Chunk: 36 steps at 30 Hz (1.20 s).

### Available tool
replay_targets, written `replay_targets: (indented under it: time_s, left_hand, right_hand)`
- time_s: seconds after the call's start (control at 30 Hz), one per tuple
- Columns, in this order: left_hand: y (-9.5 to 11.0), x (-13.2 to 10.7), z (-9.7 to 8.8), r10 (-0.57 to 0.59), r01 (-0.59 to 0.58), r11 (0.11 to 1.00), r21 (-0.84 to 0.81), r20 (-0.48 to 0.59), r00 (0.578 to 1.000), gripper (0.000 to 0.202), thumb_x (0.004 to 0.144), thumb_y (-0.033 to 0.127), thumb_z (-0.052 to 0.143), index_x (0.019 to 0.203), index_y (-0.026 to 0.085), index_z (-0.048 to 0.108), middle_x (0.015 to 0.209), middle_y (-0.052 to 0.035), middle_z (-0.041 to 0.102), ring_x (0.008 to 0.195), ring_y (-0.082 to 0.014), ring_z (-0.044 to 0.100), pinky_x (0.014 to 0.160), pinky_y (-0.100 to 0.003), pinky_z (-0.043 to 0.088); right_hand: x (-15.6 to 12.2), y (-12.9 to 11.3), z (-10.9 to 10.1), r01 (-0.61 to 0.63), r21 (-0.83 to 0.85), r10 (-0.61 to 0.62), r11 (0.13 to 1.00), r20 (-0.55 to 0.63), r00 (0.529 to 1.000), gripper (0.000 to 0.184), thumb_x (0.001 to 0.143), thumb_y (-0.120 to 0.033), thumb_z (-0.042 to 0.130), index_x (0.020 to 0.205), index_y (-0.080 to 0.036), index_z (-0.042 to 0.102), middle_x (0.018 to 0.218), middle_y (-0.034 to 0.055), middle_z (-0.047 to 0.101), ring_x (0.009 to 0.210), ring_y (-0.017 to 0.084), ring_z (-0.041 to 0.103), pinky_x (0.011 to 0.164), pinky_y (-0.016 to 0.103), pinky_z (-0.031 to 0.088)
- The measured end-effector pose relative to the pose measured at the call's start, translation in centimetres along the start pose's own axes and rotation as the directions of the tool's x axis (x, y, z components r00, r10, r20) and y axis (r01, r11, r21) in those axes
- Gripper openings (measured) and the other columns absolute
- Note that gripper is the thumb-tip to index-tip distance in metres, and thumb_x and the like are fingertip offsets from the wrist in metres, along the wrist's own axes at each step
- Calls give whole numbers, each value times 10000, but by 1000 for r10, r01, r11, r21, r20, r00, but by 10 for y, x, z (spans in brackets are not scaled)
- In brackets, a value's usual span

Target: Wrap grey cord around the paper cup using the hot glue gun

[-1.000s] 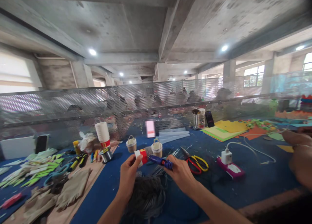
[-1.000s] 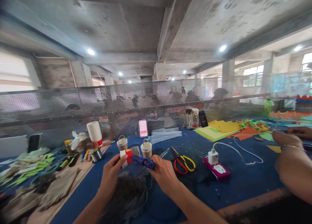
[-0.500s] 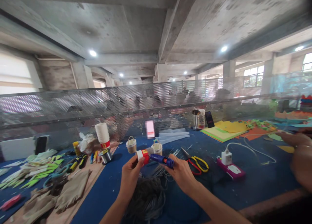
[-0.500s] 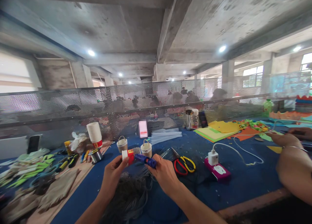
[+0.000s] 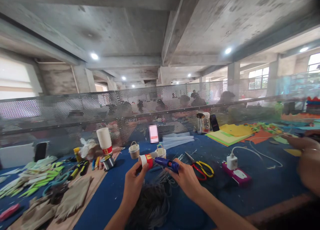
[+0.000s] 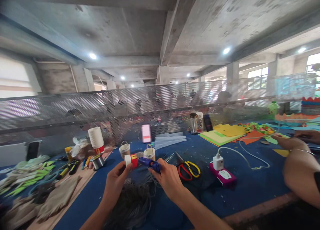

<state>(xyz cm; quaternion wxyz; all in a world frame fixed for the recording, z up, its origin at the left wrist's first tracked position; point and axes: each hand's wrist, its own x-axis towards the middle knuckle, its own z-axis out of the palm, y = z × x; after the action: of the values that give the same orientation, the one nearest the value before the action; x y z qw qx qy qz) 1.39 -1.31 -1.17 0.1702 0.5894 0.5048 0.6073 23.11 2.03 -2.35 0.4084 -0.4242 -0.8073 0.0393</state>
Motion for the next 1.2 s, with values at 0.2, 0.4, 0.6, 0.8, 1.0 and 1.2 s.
replay_targets:
  time_s: [0.2,0.4,0.6,0.8,1.0,1.2]
  left_hand:
    - [6,-1,0,-10,10,1000,9,9,1000,368,813,479,647,959,159,753,844,-11,726,822,-228,613,744,-269,472]
    - [3,-1,1,-16,16,999,30,-12,1000,389,778,503,668,950,167,764,817,-8,721,822,-241,619,742,-274,482]
    - [-1,-1,1,21,-20,997,73,-11,1000,331,812,462,643,926,172,754,810,-4,700,831,-238,610,762,-274,477]
    - [7,-3,2,18,-17,998,64,-14,1000,341,790,475,656,908,171,757,777,-1,691,813,-232,608,749,-275,482]
    - [6,-3,2,42,-41,997,59,-9,999,318,797,465,657,886,178,758,777,11,683,773,-208,591,728,-258,464]
    - [-2,-1,0,31,-30,999,32,-27,999,308,813,433,663,967,185,763,820,10,709,812,-209,604,748,-251,458]
  right_hand:
    - [0,1,0,0,-12,0,1000,-8,1000,290,971,-468,466,820,-227,525,657,-11,643,602,187,657,535,241,301]
    - [1,1,1,-5,-12,5,1000,-22,1000,272,963,-454,486,820,-229,539,666,-7,652,614,191,665,541,243,326]
    - [1,3,2,-17,42,17,999,-10,1000,272,960,-462,488,835,-227,543,688,1,659,635,199,669,571,241,363]
    - [2,8,4,-25,97,28,995,-30,999,266,954,-457,497,880,-213,572,732,26,680,657,202,667,608,243,400]
    - [3,7,4,-37,107,41,994,-36,999,271,940,-458,514,878,-210,604,715,28,683,639,201,661,594,246,407]
    - [2,5,4,-13,112,15,994,-16,1000,256,947,-444,518,875,-209,589,743,26,685,667,202,671,614,246,412]
